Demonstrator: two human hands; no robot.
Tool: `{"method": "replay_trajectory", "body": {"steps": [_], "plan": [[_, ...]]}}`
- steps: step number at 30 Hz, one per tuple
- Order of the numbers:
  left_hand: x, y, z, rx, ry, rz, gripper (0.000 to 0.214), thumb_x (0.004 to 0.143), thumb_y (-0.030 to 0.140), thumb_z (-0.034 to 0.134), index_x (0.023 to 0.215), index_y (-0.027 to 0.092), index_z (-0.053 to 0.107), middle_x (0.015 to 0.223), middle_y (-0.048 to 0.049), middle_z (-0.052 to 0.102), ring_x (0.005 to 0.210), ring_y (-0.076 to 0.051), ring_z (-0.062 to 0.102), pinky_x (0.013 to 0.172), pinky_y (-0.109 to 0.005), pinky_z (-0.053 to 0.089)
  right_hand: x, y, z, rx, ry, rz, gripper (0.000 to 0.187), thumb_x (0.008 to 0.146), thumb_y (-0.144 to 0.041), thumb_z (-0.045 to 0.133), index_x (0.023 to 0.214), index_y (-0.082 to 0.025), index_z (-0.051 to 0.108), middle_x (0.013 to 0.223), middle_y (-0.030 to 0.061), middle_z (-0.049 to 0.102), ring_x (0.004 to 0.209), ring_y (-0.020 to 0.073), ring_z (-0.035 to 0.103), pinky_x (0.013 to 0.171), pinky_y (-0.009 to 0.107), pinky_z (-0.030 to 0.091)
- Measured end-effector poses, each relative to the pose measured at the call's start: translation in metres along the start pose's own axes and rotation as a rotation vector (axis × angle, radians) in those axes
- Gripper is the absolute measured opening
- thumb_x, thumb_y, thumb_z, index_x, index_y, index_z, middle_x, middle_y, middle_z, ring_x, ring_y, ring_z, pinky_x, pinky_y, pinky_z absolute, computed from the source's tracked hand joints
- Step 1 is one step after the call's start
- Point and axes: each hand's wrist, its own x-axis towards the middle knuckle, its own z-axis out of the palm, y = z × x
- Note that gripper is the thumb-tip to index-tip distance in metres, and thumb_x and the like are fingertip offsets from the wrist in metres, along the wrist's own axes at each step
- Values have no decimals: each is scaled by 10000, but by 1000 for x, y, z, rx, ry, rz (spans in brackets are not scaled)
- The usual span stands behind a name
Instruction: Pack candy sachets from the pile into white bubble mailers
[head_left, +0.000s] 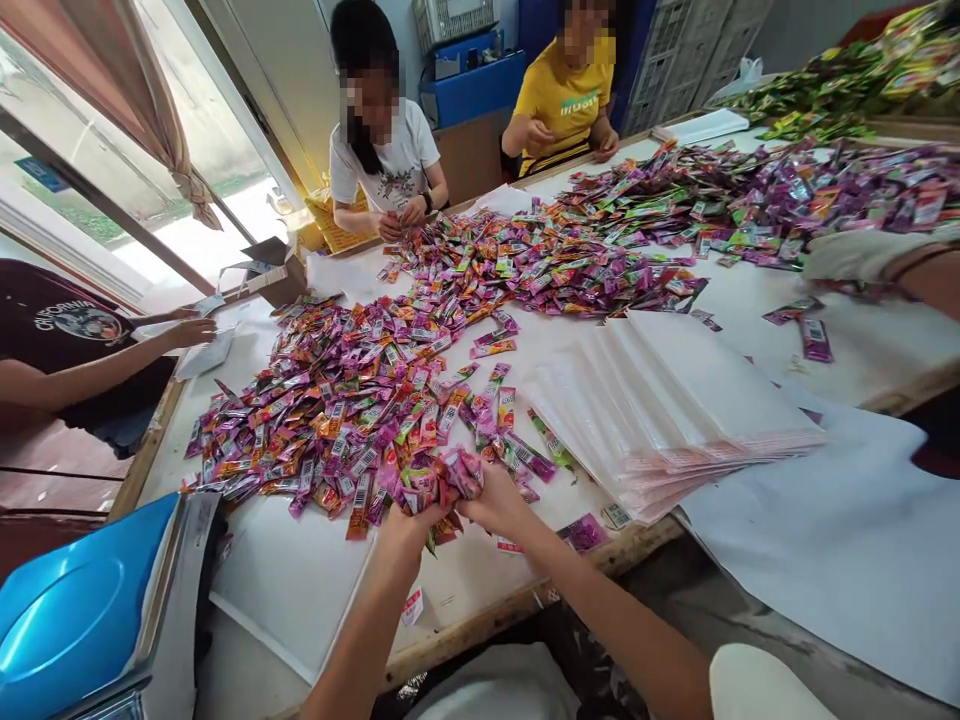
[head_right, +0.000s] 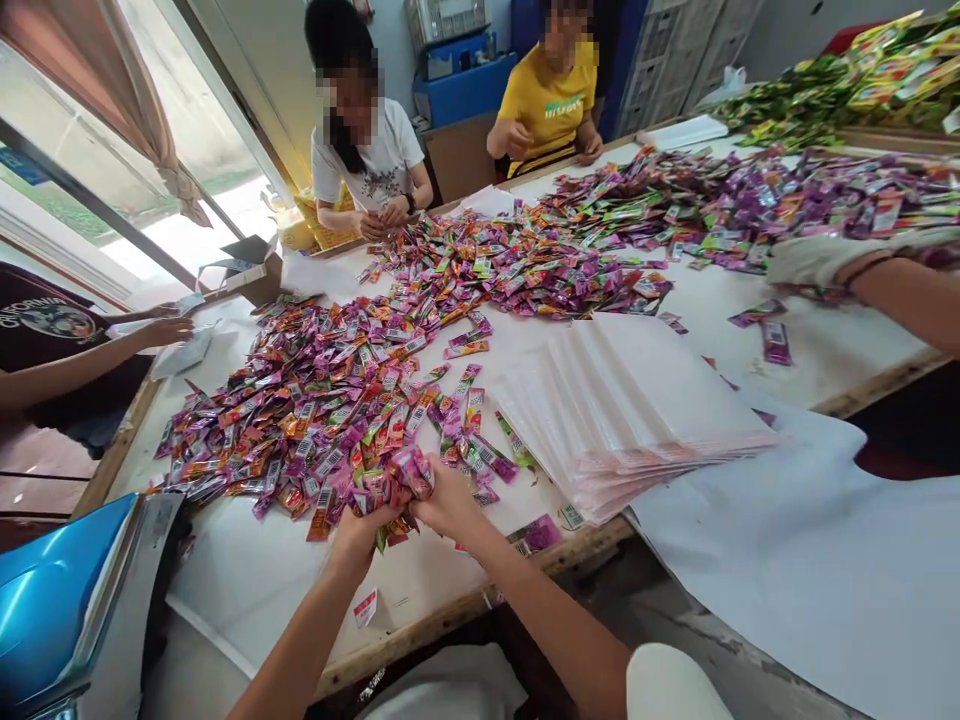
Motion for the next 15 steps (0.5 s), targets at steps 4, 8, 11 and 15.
{"method": "replay_trajectory", "body": {"steps": [4,8,11,15], "plan": [[-1,-5,-8,-27,116,1,350,463,221,792,782,132,682,765,-55,727,759,-231,683,719,-350,546,-13,9,-30,-182,185,104,244,584,-175,544,821,-227,518,729,13,636,664,199,584,599,269,408],[19,13,3,-40,143,61,333,419,217,797,718,140,675,706,-44,712,756,-227,680,714,-340,544,-15,20,-75,-471,371,389,263,642,-204,557,904,-220,553,784,59,669,751,249,625,598,275,382],[50,31,23,62,104,116,264,447,206,762,683,152,658,661,-22,688,687,-204,666,657,-317,536,-17,25,-87,-607,311,412,321,669,-211,550,990,-198,569,826,80,682,802,270,634,623,282,380],[94,45,51,458,85,90,117,499,176,678,485,166,563,450,-11,567,493,-195,598,507,-301,470,-19,26,-85,-564,221,424,400,657,-215,582,1057,-214,572,876,65,689,846,264,636,622,270,392]]}}
